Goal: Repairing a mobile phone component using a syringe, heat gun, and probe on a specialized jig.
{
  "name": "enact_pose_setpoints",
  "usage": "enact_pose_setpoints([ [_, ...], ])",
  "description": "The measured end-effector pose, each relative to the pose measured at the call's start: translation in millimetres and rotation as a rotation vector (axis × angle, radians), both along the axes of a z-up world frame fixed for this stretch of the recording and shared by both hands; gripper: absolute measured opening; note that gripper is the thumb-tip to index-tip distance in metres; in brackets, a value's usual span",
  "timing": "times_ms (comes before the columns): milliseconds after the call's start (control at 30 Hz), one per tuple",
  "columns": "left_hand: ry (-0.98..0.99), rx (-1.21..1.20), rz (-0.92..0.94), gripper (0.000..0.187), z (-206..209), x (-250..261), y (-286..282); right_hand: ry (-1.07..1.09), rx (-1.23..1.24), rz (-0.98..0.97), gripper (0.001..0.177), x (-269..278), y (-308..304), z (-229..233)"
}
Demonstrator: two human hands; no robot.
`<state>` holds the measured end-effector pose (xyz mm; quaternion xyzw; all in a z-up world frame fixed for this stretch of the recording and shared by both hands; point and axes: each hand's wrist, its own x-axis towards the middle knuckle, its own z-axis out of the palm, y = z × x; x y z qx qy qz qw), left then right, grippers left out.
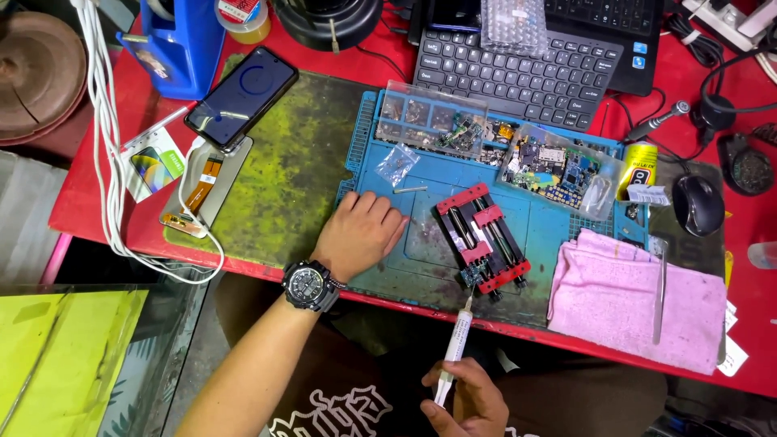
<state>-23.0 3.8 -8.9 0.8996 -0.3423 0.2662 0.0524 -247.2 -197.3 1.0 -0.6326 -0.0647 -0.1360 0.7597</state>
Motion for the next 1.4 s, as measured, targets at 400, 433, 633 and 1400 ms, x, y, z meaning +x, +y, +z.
enact_pose_setpoints([
  [400, -0.05, -0.051, -0.082, 0.039, 5, -4, -4, -0.019, -0.006, -0.023, 0.051, 2, -4, -2],
  [433, -0.045, -0.063, -0.093, 0.043, 6, -6, -5, -0.027, -0.01, -0.019, 0.05, 3, -4, -2],
  [633, -0.07, -0.046, -0.085, 0.046, 2, -8, -10, -0.007, 0.01, -0.039, 0.052, 1, -9, -6],
  [1400, -0.259, -0.2, -0.223, 0.05, 32, 28, 9, -0.002, 0.042, 0.154, 0.062, -9, -52, -56],
])
